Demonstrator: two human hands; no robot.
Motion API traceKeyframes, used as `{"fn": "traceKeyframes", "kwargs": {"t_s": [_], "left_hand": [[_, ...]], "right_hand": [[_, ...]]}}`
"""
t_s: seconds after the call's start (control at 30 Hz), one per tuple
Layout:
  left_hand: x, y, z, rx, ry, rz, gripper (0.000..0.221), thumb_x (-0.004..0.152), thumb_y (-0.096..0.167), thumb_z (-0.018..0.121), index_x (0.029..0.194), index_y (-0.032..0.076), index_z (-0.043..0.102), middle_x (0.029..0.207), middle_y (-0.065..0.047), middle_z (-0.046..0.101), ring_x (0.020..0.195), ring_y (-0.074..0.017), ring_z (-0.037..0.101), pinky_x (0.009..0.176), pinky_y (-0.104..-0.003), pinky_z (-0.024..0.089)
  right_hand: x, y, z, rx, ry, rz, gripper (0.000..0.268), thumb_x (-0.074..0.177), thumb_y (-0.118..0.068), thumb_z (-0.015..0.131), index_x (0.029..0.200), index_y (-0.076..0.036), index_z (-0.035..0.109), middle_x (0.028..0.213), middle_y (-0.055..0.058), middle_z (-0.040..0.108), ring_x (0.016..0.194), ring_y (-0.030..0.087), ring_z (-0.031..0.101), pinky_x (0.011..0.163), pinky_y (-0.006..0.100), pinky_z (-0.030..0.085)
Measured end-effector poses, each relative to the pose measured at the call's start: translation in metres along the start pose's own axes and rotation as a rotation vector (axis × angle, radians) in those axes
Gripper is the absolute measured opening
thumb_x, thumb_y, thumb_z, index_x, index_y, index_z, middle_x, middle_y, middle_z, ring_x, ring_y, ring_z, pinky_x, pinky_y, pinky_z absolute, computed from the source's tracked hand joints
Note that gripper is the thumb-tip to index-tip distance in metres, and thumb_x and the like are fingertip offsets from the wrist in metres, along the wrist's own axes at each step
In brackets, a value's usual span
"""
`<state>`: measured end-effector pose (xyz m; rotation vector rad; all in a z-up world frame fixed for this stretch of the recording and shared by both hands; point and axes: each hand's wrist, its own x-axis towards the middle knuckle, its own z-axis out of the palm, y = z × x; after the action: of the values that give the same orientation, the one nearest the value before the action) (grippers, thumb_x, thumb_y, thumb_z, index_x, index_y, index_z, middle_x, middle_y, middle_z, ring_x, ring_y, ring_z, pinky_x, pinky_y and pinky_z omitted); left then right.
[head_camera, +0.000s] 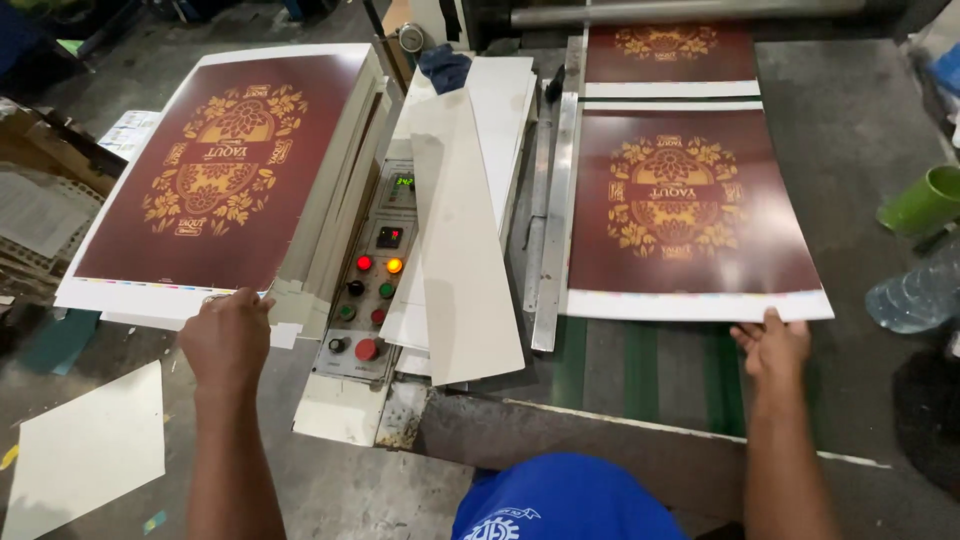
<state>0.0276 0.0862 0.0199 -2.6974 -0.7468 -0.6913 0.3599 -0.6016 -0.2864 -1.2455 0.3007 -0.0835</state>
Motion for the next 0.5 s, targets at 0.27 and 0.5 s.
{"fn": "traceKeyframes", "kwargs": {"t_s": [0.27, 0.5], "left_hand": [[-0.005, 0.011, -0.01, 0.051, 0.072, -0.07, 0.029, 0.107, 0.025, 0.063, 0.083, 0.01, 0.069, 0.078, -0.013, 0.07, 0.074, -0.0342, 0.07, 0.064, -0.047, 0.054], [-0.049, 0.183, -0.005, -0.838, 0.281, 0.387, 0.02, 0.094, 0.007, 0.064, 0.076, 0.008, 0.056, 0.062, -0.012, 0.052, 0.053, -0.0308, 0.053, 0.051, -0.047, 0.04]], "right_hand": [[0.003, 0.009, 0.016, -0.017, -0.083, 0.101, 0.041, 0.112, -0.023, 0.053, 0.138, 0.007, 0.046, 0.121, 0.019, 0.065, 0.1, 0.029, 0.071, 0.078, 0.048, 0.06], [-0.171, 0.002, 0.15, -0.329, -0.558, 0.231, 0.055, 0.095, -0.031, 0.064, 0.145, -0.009, 0.056, 0.125, 0.02, 0.075, 0.098, 0.027, 0.075, 0.072, 0.037, 0.058]]}}
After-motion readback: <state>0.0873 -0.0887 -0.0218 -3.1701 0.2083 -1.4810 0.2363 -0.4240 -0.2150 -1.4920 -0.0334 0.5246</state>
